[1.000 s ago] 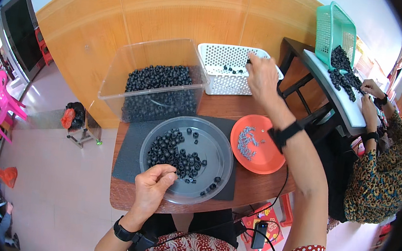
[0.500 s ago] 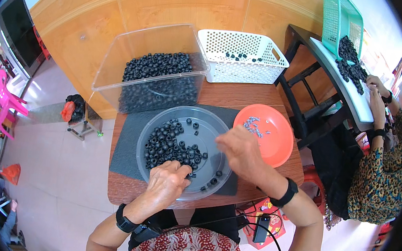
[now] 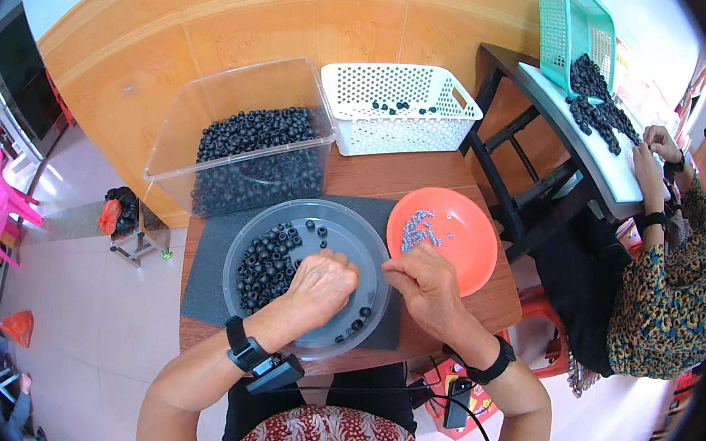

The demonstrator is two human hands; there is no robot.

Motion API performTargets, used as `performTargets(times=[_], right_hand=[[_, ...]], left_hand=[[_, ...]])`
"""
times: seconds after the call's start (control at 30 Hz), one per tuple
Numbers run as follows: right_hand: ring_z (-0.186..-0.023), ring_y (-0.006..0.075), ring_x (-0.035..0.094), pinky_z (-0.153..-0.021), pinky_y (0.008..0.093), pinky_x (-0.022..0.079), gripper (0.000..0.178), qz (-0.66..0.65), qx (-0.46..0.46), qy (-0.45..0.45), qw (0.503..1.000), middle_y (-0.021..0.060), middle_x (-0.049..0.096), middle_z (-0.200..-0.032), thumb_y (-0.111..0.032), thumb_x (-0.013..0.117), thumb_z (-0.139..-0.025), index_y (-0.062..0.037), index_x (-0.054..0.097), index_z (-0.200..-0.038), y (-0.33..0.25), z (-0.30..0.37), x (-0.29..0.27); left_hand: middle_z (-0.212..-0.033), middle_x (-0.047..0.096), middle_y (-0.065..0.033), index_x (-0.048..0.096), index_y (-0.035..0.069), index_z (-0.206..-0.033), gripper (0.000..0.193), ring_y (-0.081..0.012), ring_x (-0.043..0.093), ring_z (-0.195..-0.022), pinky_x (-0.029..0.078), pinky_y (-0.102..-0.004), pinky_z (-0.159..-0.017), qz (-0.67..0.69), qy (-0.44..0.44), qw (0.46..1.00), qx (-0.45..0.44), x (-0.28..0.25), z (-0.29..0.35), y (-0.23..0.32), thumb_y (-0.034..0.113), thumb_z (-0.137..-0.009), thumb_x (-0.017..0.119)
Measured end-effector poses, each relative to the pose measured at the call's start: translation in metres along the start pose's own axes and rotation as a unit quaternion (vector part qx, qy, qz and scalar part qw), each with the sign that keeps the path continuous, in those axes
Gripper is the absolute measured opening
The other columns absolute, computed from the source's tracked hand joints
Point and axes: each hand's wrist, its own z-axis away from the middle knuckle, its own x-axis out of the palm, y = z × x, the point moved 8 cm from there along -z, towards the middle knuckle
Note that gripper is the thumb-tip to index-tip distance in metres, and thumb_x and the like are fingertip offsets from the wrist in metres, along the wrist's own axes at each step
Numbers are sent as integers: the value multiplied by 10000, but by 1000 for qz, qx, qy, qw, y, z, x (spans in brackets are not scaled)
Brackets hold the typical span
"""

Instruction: Sorting and inspecting small black plastic components at a workbench.

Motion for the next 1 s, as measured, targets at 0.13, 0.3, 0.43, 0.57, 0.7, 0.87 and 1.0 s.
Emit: performTargets(times=[0.13, 0.3, 0.43, 0.57, 0.7, 0.87, 1.0], right_hand=[[-712, 280, 555, -612, 379, 431, 120, 12, 4, -2, 1000, 101, 597, -715, 4, 681, -694, -25, 630, -798, -3, 5, 0], [-741, 280, 563, -638, 365, 448, 132, -55, 9, -21, 998, 102, 616, -753, -2, 667, -708, -25, 638, -835, -17, 14, 15], [-733, 273, 555, -638, 360, 446, 151, -99, 4, -19, 995, 101, 617, -775, -1, 661, -716, -23, 638, -864, -37, 13, 32], [-733, 252, 541, -645, 337, 439, 172, -149, -20, 3, 989, 89, 616, -819, -29, 671, -727, -19, 632, -894, -56, 8, 43], [-743, 235, 551, -643, 321, 442, 206, -100, -55, 21, 993, 81, 626, -843, -14, 685, -714, -30, 641, -915, -67, 10, 50], [-742, 254, 526, -632, 333, 437, 216, -37, -98, 46, 993, 77, 589, -820, -19, 657, -694, -30, 636, -909, -73, 13, 55], [-742, 254, 516, -626, 335, 434, 250, -61, -115, 65, 989, 75, 577, -830, -3, 634, -672, -33, 638, -921, -82, 6, 54]], left_hand=[[-696, 604, -140, 622, -4, -708, 147, -292, 611, -698, 477, -383, -615, 28, 8, 999, -13, -6, 4, -4, 88, -632, 707], [-765, 658, -125, 651, -43, -823, 129, -194, 625, -669, 483, -293, -581, 461, -25, 860, -217, -1, 39, -44, 42, -733, 684], [-816, 672, -152, 635, -55, -959, 175, -150, 609, -642, 471, -230, -577, 713, 7, 609, -349, -3, 77, -42, 44, -815, 644], [-853, 665, -158, 610, -54, -1004, 193, -162, 619, -675, 479, -238, -594, 775, 68, 535, -330, -10, 93, -33, 34, -833, 621], [-854, 661, -130, 592, -47, -987, 173, -165, 627, -682, 488, -243, -615, 757, 133, 556, -318, -16, 99, -31, 41, -841, 616], [-840, 658, -112, 584, -48, -978, 166, -162, 637, -697, 493, -241, -629, 746, 169, 559, -321, -19, 99, -24, 23, -833, 622], [-877, 662, -116, 548, -47, -1053, 257, -146, 635, -798, 511, -253, -703, 721, 205, 593, -293, -28, 99, -24, -27, -812, 632]])
